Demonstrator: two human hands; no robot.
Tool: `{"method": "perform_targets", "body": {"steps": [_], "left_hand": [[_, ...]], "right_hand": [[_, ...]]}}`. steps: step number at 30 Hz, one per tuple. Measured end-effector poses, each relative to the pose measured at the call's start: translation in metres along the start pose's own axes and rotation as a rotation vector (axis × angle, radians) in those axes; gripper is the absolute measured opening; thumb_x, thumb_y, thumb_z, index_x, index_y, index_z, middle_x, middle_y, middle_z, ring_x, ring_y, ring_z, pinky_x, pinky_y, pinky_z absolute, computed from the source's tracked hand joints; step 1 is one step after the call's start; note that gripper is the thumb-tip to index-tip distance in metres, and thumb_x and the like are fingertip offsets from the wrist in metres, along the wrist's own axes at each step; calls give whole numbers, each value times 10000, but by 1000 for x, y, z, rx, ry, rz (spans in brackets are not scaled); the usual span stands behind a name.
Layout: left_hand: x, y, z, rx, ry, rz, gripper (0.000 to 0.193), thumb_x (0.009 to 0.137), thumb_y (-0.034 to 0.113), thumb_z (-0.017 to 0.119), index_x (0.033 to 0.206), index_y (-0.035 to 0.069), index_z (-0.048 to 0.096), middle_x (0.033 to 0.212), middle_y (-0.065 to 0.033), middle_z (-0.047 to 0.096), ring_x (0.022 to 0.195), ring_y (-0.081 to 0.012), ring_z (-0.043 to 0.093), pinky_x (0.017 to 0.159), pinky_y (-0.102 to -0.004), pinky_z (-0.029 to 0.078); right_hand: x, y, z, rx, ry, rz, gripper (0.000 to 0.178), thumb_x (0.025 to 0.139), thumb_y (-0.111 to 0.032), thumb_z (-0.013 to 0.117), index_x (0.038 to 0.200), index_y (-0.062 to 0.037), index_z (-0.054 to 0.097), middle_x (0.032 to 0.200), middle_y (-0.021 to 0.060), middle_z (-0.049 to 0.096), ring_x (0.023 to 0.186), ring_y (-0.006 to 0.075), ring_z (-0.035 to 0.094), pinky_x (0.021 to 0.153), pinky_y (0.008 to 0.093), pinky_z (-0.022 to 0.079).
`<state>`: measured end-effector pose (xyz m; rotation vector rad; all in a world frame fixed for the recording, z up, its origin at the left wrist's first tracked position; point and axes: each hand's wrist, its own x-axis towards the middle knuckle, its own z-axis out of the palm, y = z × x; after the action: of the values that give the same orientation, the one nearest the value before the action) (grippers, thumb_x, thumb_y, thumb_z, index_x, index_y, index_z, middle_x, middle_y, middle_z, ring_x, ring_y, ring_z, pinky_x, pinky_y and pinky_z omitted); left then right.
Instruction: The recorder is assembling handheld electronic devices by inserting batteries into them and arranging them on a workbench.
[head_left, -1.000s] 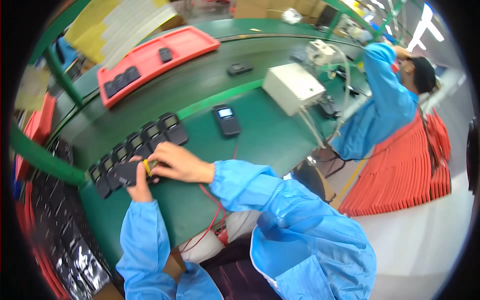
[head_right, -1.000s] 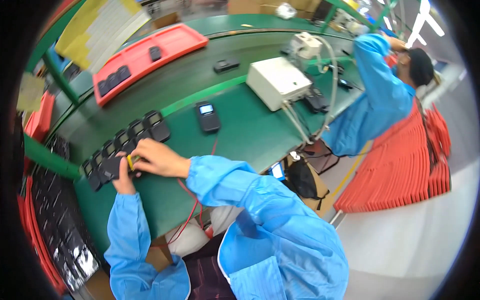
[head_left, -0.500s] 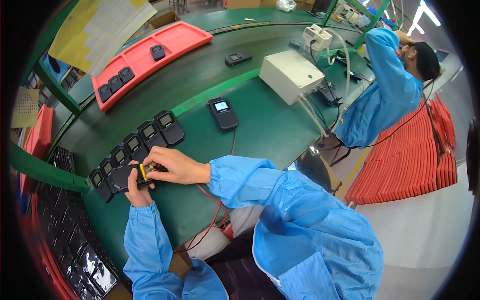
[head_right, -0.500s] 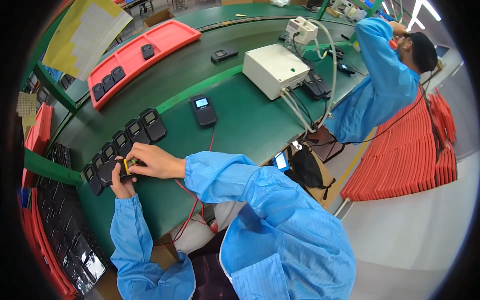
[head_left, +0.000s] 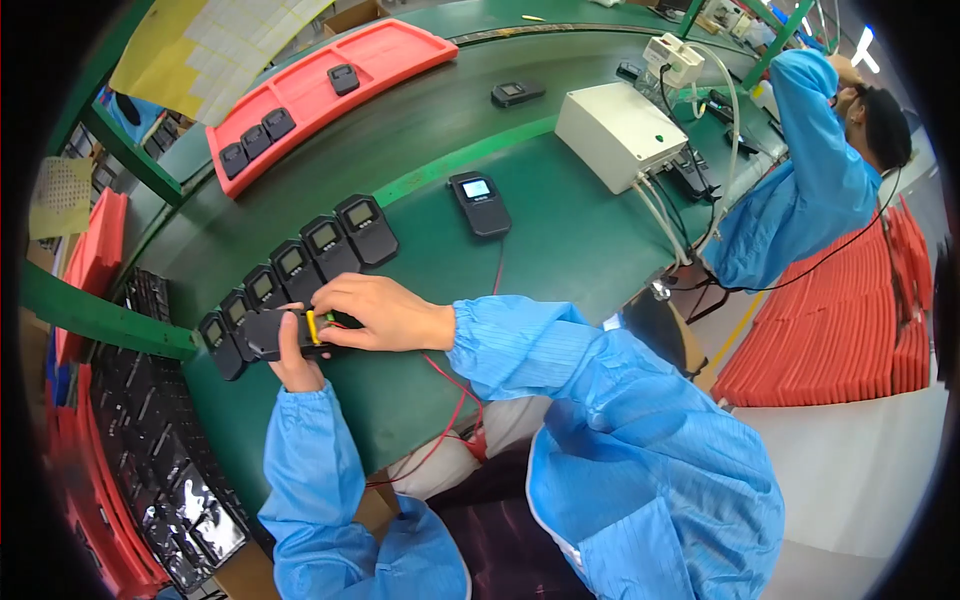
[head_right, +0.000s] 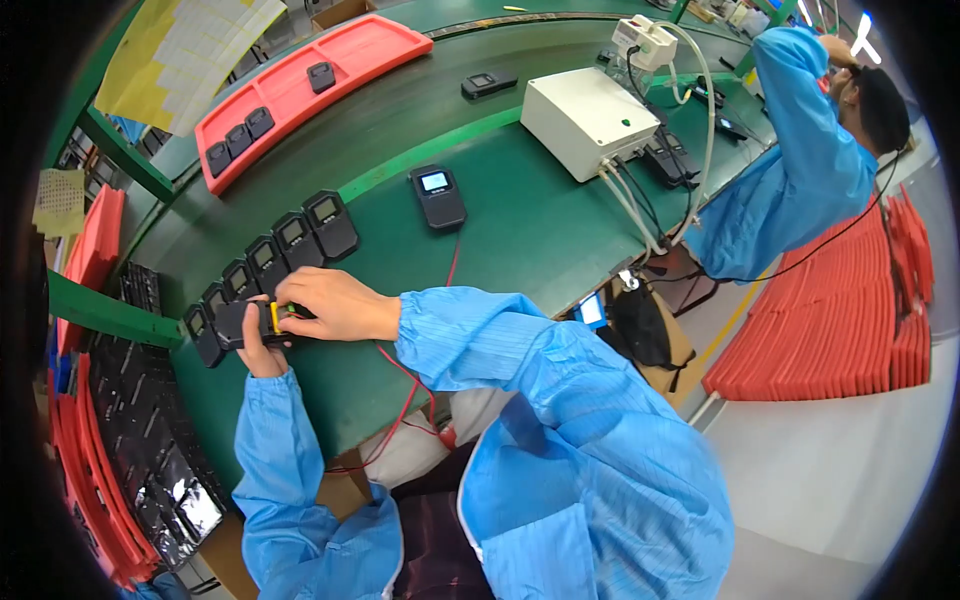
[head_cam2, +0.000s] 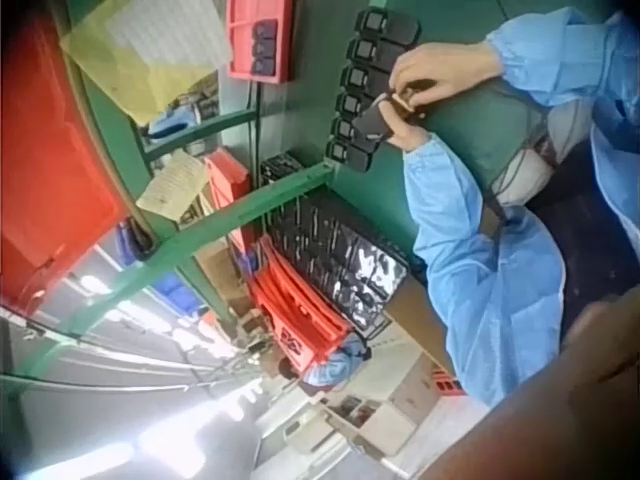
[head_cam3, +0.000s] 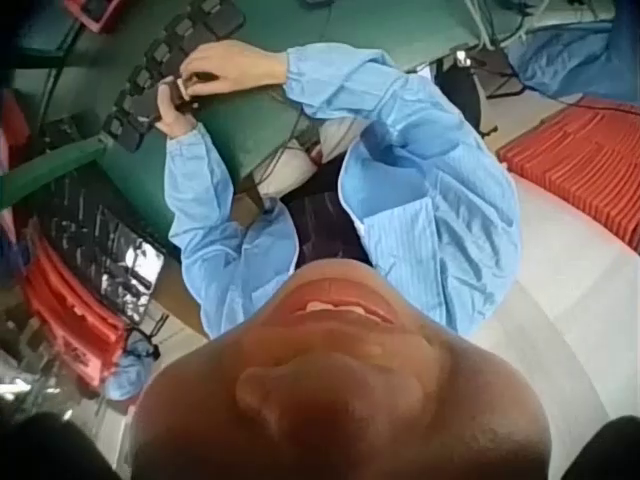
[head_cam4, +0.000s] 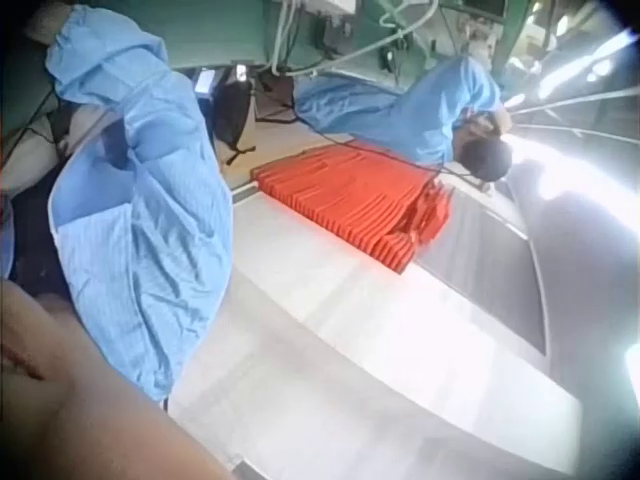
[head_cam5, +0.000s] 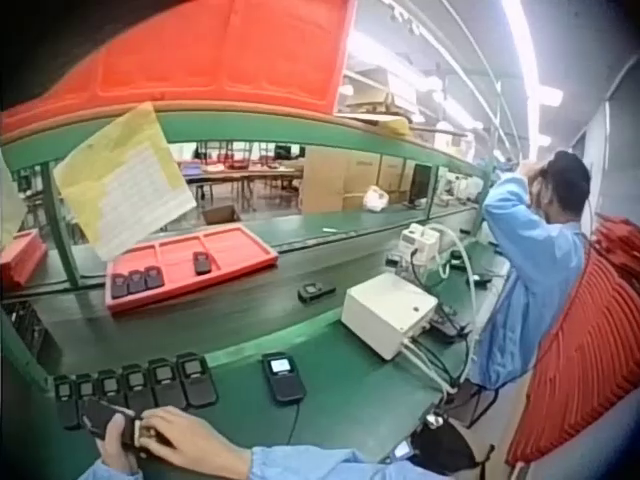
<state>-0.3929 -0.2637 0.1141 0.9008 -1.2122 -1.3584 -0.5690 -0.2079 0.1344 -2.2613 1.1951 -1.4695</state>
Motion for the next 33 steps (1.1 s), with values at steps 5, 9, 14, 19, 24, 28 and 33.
{"method": "perform_targets", "body": {"steps": [5, 9, 14, 19, 24, 28, 33], "left_hand": [[-8, 7, 5, -76, 1, -62, 298, 915, 314, 571, 1072, 60, 572, 868, -73, 640, 657, -138, 623, 430, -227, 450], [-10, 9, 14, -110, -11, -46, 319, 922, 335, 566, 1079, 58, 576, 862, -69, 647, 661, -140, 627, 439, -229, 449], [-2, 6, 11, -158, 14, -88, 329, 927, 341, 561, 1072, 47, 587, 857, -58, 645, 698, -135, 633, 506, -226, 475], [0, -2, 11, -233, 80, -45, 302, 898, 289, 628, 1074, 58, 546, 965, -54, 585, 820, -131, 612, 615, -243, 515], [-2, -2, 5, -196, -9, -21, 365, 885, 296, 650, 1131, 59, 520, 1032, -45, 554, 870, -120, 595, 674, -256, 525], [1, -3, 1, -231, -57, 52, 443, 866, 284, 679, 1197, 68, 480, 1069, -46, 541, 931, -141, 586, 752, -275, 525], [2, -8, 11, -286, -87, 177, 483, 841, 240, 709, 1221, 87, 452, 1115, -51, 529, 1017, -167, 558, 828, -295, 507]], "right_hand": [[2, -7, -8, 69, -16, 105, 293, 849, -237, 682, 1033, -15, 630, 1064, 124, 646, 968, 289, 628, 821, 367, 510], [2, 0, 1, 97, 48, 154, 336, 834, -244, 704, 1062, -9, 629, 1086, 135, 645, 996, 305, 631, 851, 363, 510], [-2, 8, 9, 54, 85, 106, 345, 794, -261, 727, 1013, -13, 628, 1025, 129, 650, 949, 314, 637, 829, 378, 515], [4, 3, 7, -38, 22, 7, 415, 767, -300, 753, 1029, -4, 627, 1047, 131, 650, 1059, 309, 609, 867, 373, 510], [5, 11, 3, -54, -35, -91, 470, 765, -306, 764, 1087, -4, 603, 1079, 141, 642, 1102, 315, 595, 897, 372, 507], [10, 1, -2, -10, -104, 73, 519, 761, -304, 771, 1144, -10, 578, 1117, 147, 635, 1109, 320, 595, 901, 376, 513], [5, -4, -2, -119, 33, 49, 559, 729, -264, 793, 1176, -25, 558, 1168, 145, 627, 1118, 321, 597, 872, 375, 530]]}}
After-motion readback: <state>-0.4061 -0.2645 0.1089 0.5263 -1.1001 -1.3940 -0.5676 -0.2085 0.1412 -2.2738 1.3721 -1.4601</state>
